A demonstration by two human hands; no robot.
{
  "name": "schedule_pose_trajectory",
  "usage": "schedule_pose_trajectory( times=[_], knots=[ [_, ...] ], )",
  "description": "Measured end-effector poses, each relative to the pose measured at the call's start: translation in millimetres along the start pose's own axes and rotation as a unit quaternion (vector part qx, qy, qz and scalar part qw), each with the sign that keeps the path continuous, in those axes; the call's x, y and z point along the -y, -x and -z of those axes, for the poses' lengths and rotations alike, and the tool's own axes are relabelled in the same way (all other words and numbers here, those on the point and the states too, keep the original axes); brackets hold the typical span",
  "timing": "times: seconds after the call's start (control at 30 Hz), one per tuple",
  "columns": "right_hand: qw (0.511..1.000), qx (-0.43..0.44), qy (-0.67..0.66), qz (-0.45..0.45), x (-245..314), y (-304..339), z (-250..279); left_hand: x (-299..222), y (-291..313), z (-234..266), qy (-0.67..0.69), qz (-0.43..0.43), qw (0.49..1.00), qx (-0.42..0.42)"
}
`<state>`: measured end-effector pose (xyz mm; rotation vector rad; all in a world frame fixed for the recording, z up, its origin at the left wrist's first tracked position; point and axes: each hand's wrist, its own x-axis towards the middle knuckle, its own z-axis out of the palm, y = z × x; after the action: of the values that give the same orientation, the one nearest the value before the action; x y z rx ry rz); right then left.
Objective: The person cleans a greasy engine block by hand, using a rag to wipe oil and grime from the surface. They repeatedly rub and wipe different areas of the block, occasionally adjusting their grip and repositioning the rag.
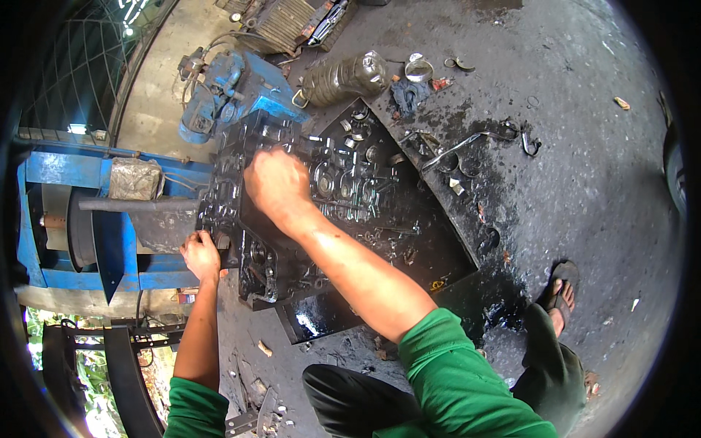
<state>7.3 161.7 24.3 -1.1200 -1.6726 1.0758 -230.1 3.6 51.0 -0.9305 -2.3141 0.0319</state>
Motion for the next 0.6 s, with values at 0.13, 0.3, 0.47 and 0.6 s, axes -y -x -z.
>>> schedule_pose_trajectory(
  times=[0.13, 0.3, 0.47, 0.6],
  knots=[
    [0.998, 0.033, -0.060, 0.007, -9.6, 22.9, -8.6, 0.2, 0.3, 0.0, 0.007, 0.003, 1.000, -0.001],
    [0.984, 0.084, -0.130, 0.094, -34.1, 32.2, -8.0, -0.1, 0.8, 0.0, 0.005, 0.009, 1.000, 0.005],
    [0.960, 0.099, -0.189, 0.181, -50.3, 37.5, -7.1, 0.1, 0.6, 1.7, 0.011, 0.005, 1.000, 0.008],
    [0.937, 0.167, -0.237, 0.193, -60.6, 37.3, 2.5, -1.9, -0.1, 4.3, 0.022, 0.005, 0.999, 0.031]
  ],
)
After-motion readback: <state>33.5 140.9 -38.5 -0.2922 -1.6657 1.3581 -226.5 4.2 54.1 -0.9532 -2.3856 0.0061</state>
